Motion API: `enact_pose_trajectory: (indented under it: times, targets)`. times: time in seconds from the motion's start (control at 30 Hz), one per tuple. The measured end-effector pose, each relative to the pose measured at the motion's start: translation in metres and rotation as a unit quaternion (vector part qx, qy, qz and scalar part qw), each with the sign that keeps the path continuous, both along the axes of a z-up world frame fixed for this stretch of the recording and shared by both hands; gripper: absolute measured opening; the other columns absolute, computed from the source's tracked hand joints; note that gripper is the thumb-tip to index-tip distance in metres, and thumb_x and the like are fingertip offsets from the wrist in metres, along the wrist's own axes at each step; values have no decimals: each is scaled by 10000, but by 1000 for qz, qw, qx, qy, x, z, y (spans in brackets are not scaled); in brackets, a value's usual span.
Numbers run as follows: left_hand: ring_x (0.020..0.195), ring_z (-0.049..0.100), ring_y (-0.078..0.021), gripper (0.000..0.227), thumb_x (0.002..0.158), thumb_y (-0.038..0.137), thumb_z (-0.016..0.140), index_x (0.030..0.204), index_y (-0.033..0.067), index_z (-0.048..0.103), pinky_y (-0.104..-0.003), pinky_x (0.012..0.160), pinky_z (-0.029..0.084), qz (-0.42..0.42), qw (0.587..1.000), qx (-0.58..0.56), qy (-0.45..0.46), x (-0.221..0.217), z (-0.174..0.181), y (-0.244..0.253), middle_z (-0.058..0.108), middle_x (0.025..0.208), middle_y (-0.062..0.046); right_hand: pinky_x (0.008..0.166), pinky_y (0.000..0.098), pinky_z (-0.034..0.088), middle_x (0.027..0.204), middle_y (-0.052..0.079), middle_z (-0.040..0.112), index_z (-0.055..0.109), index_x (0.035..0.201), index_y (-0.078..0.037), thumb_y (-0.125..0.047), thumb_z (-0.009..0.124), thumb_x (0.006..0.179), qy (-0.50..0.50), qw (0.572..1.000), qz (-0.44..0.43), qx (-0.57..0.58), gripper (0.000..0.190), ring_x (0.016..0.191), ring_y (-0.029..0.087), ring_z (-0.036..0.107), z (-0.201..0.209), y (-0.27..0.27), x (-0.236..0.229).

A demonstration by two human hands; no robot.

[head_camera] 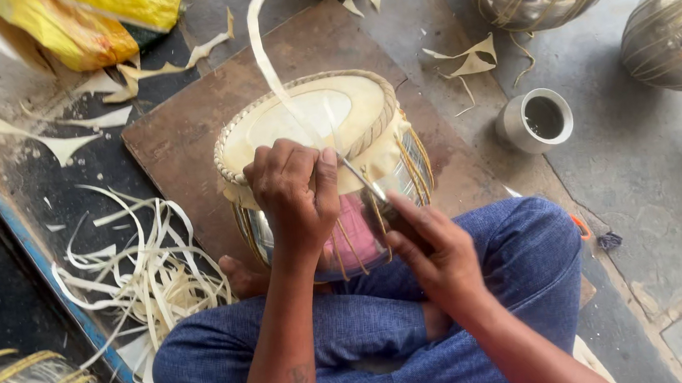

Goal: The person weaves leather or hide strips through the rim of a drum using a punch tool, pulling them tight and securing them around the instrument's head.

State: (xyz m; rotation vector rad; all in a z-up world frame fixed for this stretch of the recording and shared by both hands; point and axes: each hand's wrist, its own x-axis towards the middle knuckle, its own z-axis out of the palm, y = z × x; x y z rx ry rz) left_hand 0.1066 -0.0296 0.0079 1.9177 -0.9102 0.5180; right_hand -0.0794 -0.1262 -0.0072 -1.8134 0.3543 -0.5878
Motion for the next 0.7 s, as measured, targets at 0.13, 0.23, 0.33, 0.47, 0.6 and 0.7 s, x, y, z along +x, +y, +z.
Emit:
enact_pose_trajectory:
  times: [0.13, 0.23, 0.33, 0.47, 0.6, 0.7]
  targets:
    - [843, 545, -252, 206, 966, 233, 667, 811, 99, 646, -404, 822, 377, -1, 1000, 2, -10, -5, 3, 2, 613, 855, -37, 396, 208, 367, 863, 80, 635, 577, 1484, -167, -157, 661, 913, 84, 889, 11, 450, 577, 467, 78, 464, 3, 4, 1]
    - [847, 543, -256, 217, 975, 222, 657, 802, 95, 622, -417, 856, 384, -6, 1000, 10, -6, -14, 1, 8, 599, 841, -41, 621, 267, 489, 1026, 65, 655, 526, 1510, -170, -137, 678, 949, 17, 1000, -19, 16, 582, 741, 130, 587, 6, 13, -5]
    - [820, 528, -251, 208, 950, 236, 644, 791, 105, 614, -418, 835, 371, -30, 999, 38, 0, -26, 4, 14, 579, 816, -56, 596, 315, 501, 1033, 91, 633, 412, 1571, -193, -85, 699, 916, 69, 968, 86, 227, 722, 707, 185, 592, 10, 11, -16]
    - [793, 511, -251, 225, 966, 261, 655, 798, 117, 616, -418, 815, 354, -60, 996, 63, -26, -53, -9, 19, 578, 790, -43, 772, 488, 498, 1197, 220, 611, 309, 1571, -84, -1, 668, 973, -81, 984, 121, -106, 703, 974, 417, 624, -13, 21, -48]
    - [835, 541, -221, 145, 979, 246, 672, 879, 141, 657, -403, 858, 367, -67, 994, 49, -65, -96, -11, 27, 617, 857, 1, 686, 418, 528, 1070, 164, 609, 373, 1534, -144, -140, 696, 949, 108, 966, -65, -226, 668, 805, 342, 639, -66, 37, -62]
    - [876, 565, -202, 67, 965, 215, 701, 938, 156, 682, -388, 885, 376, -69, 994, 27, -83, -111, -8, 33, 645, 925, 21, 751, 404, 542, 1103, 172, 603, 405, 1508, -89, -157, 701, 932, 18, 976, -34, -214, 651, 872, 345, 638, -83, 36, -70]
